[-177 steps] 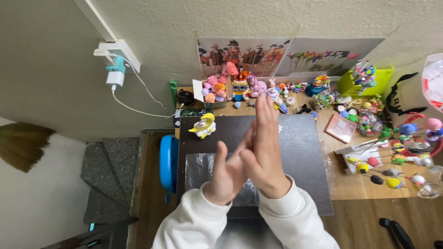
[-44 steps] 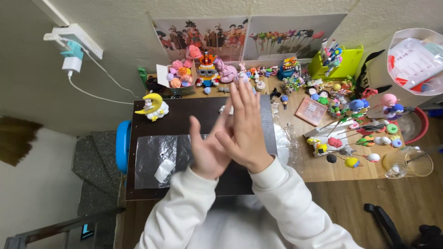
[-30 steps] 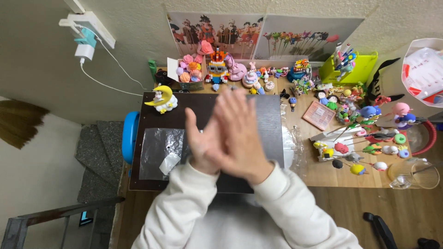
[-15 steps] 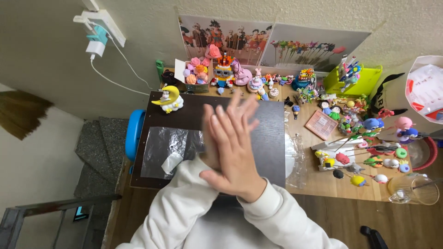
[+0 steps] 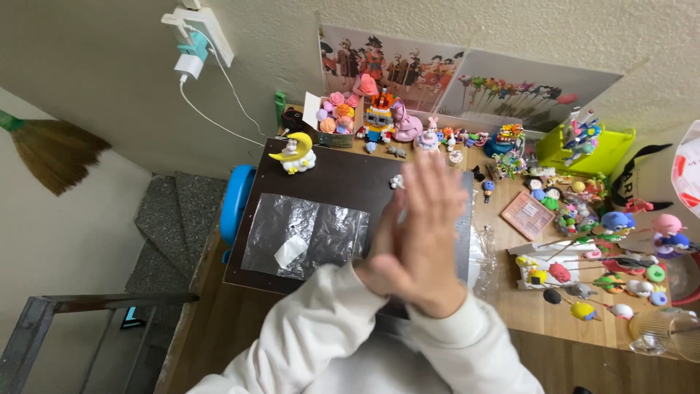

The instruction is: The person takes a small white round object, rolls it into a ball between their palms, and places it inside a small plastic bag. They then pick up a small rectangular cardboard item and a flat white disc, and place them inside the same plastic bag.

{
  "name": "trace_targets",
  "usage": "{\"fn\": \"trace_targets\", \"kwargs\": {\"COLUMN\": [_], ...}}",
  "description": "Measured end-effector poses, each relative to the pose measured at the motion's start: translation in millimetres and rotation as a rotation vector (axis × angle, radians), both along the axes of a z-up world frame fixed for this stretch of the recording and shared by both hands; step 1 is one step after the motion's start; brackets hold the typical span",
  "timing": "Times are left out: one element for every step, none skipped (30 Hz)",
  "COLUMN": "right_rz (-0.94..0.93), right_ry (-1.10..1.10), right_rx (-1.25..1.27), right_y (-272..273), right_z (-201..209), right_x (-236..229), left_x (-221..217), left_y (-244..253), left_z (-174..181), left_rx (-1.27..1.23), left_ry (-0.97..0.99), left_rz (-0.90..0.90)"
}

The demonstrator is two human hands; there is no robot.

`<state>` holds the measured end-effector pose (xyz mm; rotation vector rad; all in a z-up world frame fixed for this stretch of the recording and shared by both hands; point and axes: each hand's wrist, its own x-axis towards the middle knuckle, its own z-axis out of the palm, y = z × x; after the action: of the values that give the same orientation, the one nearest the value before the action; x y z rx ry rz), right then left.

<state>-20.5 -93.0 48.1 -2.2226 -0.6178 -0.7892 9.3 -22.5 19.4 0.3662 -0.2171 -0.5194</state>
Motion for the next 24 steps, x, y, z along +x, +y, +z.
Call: {"fn": "trace_targets", "kwargs": {"right_rz": [-0.051, -0.102, -0.100, -0.073, -0.048, -0.048, 0.004, 0.056, 0.055, 0.024, -0.005, -0.006, -0.061, -0.116, -0.115, -0.056, 0.002, 0.003, 0.053, 0.103, 0.107, 0.116, 0.125, 0.130], "right_ry": [0.013, 0.026, 0.028, 0.051, 0.075, 0.079, 0.066, 0.054, 0.056, 0.034, 0.010, 0.010, 0.016, 0.022, 0.027, 0.034, 0.037, 0.038, 0.050, 0.062, 0.065, 0.019, -0.030, -0.030], "right_rx": [-0.027, -0.054, -0.055, -0.065, -0.076, -0.078, -0.057, -0.037, -0.036, -0.009, 0.020, 0.021, -0.019, -0.058, -0.060, -0.006, 0.049, 0.048, 0.051, 0.053, 0.055, 0.107, 0.161, 0.163], "right_y": [-9, -17, -15, -14, -13, -6, 0, 6, 4, 1, -1, -7, -13, -20, -18, -16, -14, -8, -2, 5, 4, 3, 3, -5], "right_z": [3, 6, 0, -7, -13, -10, -8, -5, -4, -3, -2, 0, 3, 5, -6, -17, -27, -26, -24, -22, -16, -11, -5, -3], "right_x": [2, 5, 3, 1, -1, -8, -12, -17, -12, -7, -1, 4, 9, 14, 16, 19, 23, 17, 11, 6, 10, 14, 19, 25], "left_x": [-6, -13, -8, -4, 0, 2, 6, 10, 8, 5, 4, 1, -2, -5, 0, 5, 12, 13, 15, 16, 7, -2, -9, -7], "left_y": [-2, -4, 2, 7, 12, 9, 7, 5, 2, 0, -1, -2, -3, -5, 0, 5, 10, 10, 11, 12, 10, 8, 7, 4], "left_z": [-2, -4, 4, 12, 20, 12, 5, -2, -9, -16, -23, -27, -31, -36, -13, 9, 32, 27, 23, 19, 14, 9, 4, -3], "left_rx": [-0.078, -0.157, -0.158, -0.192, -0.227, -0.230, -0.092, 0.046, 0.046, -0.024, -0.092, -0.091, -0.198, -0.304, -0.307, -0.192, -0.076, -0.077, -0.006, 0.065, 0.066, 0.150, 0.235, 0.238], "left_ry": [0.041, 0.081, 0.083, 0.117, 0.152, 0.156, 0.055, -0.047, -0.045, 0.016, 0.076, 0.076, 0.166, 0.256, 0.261, 0.244, 0.223, 0.224, 0.129, 0.033, 0.037, -0.048, -0.136, -0.136], "left_rz": [-0.052, -0.105, -0.103, -0.105, -0.109, -0.109, -0.094, -0.078, -0.079, -0.101, -0.121, -0.121, -0.153, -0.184, -0.183, -0.102, -0.022, -0.022, -0.002, 0.018, 0.022, 0.061, 0.099, 0.103]}}
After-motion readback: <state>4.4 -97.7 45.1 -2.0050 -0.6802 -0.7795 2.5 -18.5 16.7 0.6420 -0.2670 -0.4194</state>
